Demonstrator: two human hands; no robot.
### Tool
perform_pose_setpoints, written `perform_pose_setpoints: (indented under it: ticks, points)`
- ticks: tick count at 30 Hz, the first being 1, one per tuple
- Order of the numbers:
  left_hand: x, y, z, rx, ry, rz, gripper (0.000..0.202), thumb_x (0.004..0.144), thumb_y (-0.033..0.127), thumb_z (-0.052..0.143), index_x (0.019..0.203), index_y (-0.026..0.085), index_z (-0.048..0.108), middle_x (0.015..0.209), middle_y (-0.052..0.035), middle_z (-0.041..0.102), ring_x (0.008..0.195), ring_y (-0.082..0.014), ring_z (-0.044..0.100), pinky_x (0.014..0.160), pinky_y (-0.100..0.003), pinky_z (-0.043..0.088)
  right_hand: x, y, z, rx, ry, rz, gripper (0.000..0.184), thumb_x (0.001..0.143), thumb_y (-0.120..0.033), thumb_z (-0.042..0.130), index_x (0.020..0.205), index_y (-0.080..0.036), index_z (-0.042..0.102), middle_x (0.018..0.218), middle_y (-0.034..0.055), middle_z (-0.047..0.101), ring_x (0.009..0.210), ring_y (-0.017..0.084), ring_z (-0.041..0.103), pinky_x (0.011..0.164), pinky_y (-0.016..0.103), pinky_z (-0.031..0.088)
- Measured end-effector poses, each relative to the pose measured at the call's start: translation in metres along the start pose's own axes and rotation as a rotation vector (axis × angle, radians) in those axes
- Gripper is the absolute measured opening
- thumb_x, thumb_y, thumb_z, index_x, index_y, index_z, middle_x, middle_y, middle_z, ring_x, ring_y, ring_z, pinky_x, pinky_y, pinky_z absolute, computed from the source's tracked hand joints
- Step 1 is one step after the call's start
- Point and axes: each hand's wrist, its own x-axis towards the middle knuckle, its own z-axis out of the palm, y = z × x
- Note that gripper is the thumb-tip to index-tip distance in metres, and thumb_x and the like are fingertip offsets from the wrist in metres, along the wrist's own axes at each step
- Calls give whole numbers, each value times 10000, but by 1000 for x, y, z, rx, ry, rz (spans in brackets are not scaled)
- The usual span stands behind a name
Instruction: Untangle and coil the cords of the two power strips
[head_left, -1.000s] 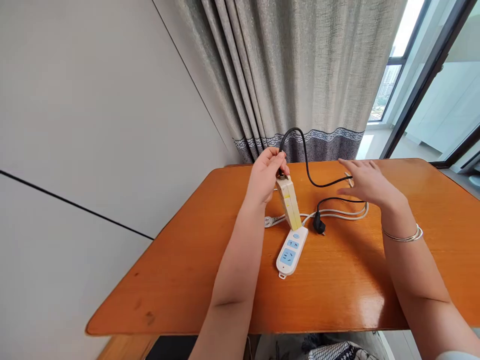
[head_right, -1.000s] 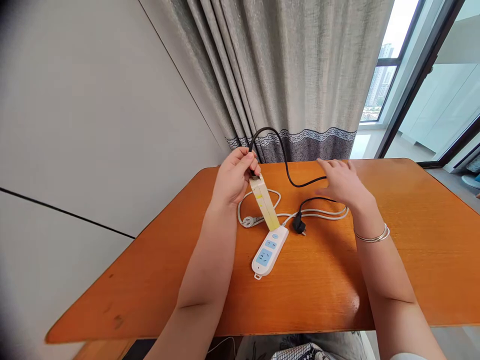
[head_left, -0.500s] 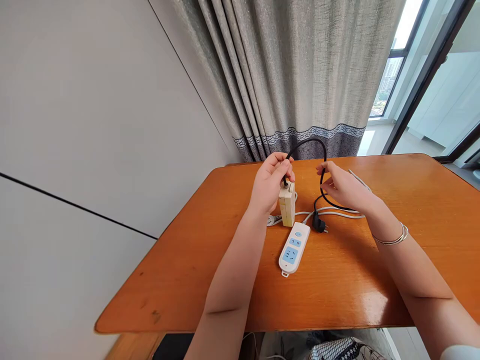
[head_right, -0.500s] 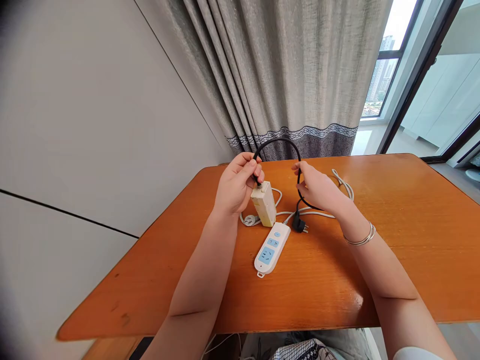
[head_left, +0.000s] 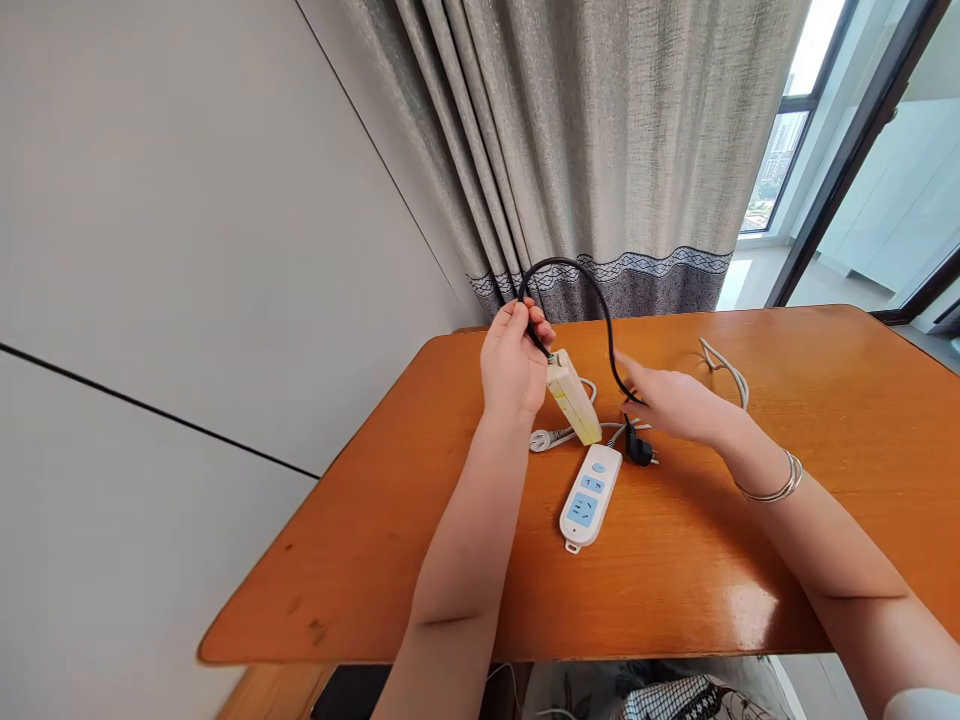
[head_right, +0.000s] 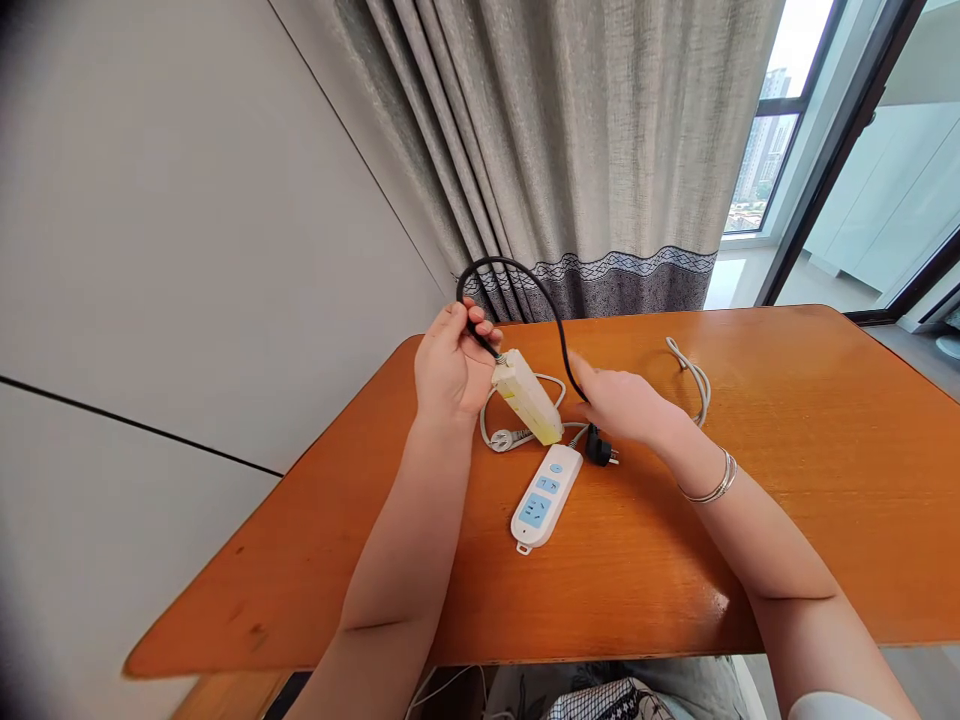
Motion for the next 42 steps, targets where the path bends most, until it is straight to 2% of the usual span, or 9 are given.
perform_pose_setpoints:
  ticks: [2, 5, 9, 17, 21, 25, 30, 35, 42]
  points:
    - [4, -2, -4, 12, 31, 9, 199, 871, 342, 699, 859, 219, 543, 806, 17, 661, 632, -69, 581, 633, -201, 474, -2, -6, -1, -216, -28, 19, 506, 953, -189, 488, 1458, -155, 484, 956, 162, 769, 816, 292, 737, 636, 336, 500]
    - [2, -3, -3, 52, -18, 8, 200, 882, 353, 677, 873, 222, 527, 890, 0, 728, 639, -74, 602, 651, -211, 492, -5, -13, -6, -376, 47, 77, 318, 974, -177, 464, 1191, -175, 697, 885, 161, 750, 702, 258, 710, 541, 306, 399]
    - [-11, -2, 8, 116, -163, -3, 212, 900, 370, 654, 896, 229, 497, 898, -5, 746, 677, -97, 661, 699, -234, 525, -9, -22, -14, -365, 231, 8, 301, 1012, -237, 463, 924, -194, 748, 830, 107, 715, 671, 213, 652, 551, 309, 331]
    - [-29, -5, 22, 175, -467, 1, 401, 840, 548, 724, 910, 234, 484, 833, -12, 731, 845, -180, 729, 800, -310, 557, -14, -26, -15, -194, 643, -255, 413, 1063, -390, 397, 979, -227, 767, 812, 69, 669, 725, 183, 587, 674, 321, 394]
    - [-37, -6, 25, 193, -573, -41, 429, 798, 571, 758, 915, 221, 539, 706, 29, 636, 625, -112, 623, 606, -227, 512, -13, -22, -15, -176, 778, -262, 346, 1034, -447, 479, 974, -260, 765, 828, 55, 680, 757, 186, 582, 732, 333, 419]
    - [-42, -7, 27, 176, -620, -154, 443, 790, 578, 756, 929, 219, 536, 591, 86, 483, 422, -50, 388, 394, -174, 307, -9, -14, -16, -160, 969, -265, 302, 972, -499, 590, 1062, -258, 747, 988, 80, 687, 925, 224, 607, 841, 370, 446]
    - [-42, -5, 28, 89, -618, -239, 452, 764, 549, 786, 870, 210, 505, 545, 109, 423, 372, -23, 283, 380, -158, 241, -4, 3, -21, -137, 972, -247, 338, 956, -520, 605, 1159, -273, 714, 1151, 106, 680, 1085, 264, 624, 940, 424, 478]
    - [-41, -1, 28, 61, -643, -276, 461, 787, 588, 747, 839, 208, 490, 460, 128, 331, 358, -27, 193, 377, -149, 165, -2, 17, -24, -91, 996, -308, 274, 1010, -429, 546, 1103, -245, 727, 1099, 94, 705, 982, 207, 679, 832, 335, 550]
    - [-44, 2, 30, 148, -676, -266, 542, 797, 707, 660, 778, 200, 469, 452, 95, 415, 364, -35, 208, 378, -174, 176, -3, 14, -23, -158, 999, -314, 267, 1031, -363, 525, 1095, -219, 740, 988, 80, 760, 839, 173, 702, 742, 285, 543]
